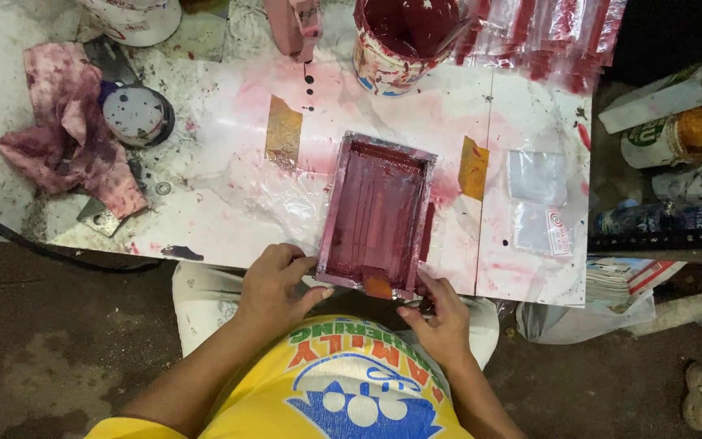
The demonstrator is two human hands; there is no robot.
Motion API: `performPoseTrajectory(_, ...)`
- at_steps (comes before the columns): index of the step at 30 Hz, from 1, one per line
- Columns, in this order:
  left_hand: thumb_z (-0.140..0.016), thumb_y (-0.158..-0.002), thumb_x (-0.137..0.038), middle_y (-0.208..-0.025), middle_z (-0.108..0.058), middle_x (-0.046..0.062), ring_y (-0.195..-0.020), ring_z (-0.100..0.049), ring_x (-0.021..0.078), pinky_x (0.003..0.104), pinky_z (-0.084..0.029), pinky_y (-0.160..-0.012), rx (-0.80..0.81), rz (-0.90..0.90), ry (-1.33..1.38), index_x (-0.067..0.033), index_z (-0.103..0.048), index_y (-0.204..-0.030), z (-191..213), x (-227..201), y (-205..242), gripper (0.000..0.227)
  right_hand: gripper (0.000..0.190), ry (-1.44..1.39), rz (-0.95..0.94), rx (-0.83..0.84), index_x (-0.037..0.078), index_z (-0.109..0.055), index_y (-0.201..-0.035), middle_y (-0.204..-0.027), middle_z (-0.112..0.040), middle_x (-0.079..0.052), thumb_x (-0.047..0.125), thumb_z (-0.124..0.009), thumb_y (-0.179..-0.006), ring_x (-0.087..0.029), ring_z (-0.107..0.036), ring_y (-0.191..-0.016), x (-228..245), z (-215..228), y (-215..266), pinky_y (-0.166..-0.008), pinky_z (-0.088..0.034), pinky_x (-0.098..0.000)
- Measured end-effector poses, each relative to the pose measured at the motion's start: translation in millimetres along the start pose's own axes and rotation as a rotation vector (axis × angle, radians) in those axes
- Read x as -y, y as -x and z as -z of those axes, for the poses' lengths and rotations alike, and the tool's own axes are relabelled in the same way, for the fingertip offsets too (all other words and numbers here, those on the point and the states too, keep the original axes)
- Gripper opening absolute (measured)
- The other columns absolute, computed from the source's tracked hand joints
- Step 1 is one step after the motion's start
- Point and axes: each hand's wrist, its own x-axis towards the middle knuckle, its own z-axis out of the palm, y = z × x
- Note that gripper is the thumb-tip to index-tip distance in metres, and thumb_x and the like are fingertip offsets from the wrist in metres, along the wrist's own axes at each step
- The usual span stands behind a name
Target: The person spreads a thick red substance inside a rectangular tray using a small tool. They repeatedly smooth the surface and scrape the sides to ensure even coverage.
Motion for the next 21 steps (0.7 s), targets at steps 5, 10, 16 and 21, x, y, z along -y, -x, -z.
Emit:
performPoseTrajectory(5, -0.086, -0.078, -0.042, -0.104, -0.065, 0.014, -0.092, -0.060, 0.0280, 0.040, -0.054, -0.063, -0.027, -0.004, -0.008, -0.0064, -0.073, -0.114, -1.3, -1.6, -0.7, 0.052, 0.062, -0.044, 0.018, -0.021, 0.009, -0.062, -0.137, -0.103, -0.066, -0.007, 0.032, -0.082, -0.082, -0.017, -0.066, -0.088, 4.9, 0.5, -3.7, -0.074, -0.056, -0.0298)
performPoseTrajectory(10, -0.086, -0.074, -0.033, -0.089, -0.062, 0.008, -0.078, -0.062, 0.0308, 0.041, -0.051, -0.067, -0.182, -0.033, 0.063, -0.0121, -0.074, -0.096, -2.1, -6.2, -4.9, 0.033, 0.054, -0.153, 0.009, -0.125, 0.007, -0.073, -0.120, -0.083, -0.070, -0.012, 0.023, -0.092, -0.071, -0.028, -0.068, -0.060, 16.6, 3.8, -13.7, -0.056, -0.052, -0.0375)
performPoseTrajectory(16, -0.084, -0.077, -0.036, -0.088, -0.063, 0.005, -0.076, -0.063, 0.0267, 0.038, -0.051, -0.066, -0.182, -0.014, 0.031, -0.0153, -0.076, -0.096, -8.8, -4.2, -2.7, 0.030, 0.055, -0.192, -0.016, -0.124, 0.006, -0.073, -0.120, -0.083, -0.069, -0.013, 0.021, -0.093, -0.070, -0.028, -0.068, -0.059, 19.4, 4.9, -14.3, -0.054, -0.052, -0.0369)
performPoseTrajectory(21, -0.084, -0.076, -0.035, -0.087, -0.064, 0.007, -0.077, -0.064, 0.0293, 0.039, -0.051, -0.066, -0.185, -0.013, 0.027, -0.0137, -0.076, -0.095, -8.3, -4.8, -3.3, 0.030, 0.054, -0.195, -0.015, -0.123, 0.005, -0.073, -0.120, -0.084, -0.069, -0.014, 0.017, -0.092, -0.072, -0.027, -0.069, -0.058, 20.7, 5.2, -15.3, -0.053, -0.053, -0.0357)
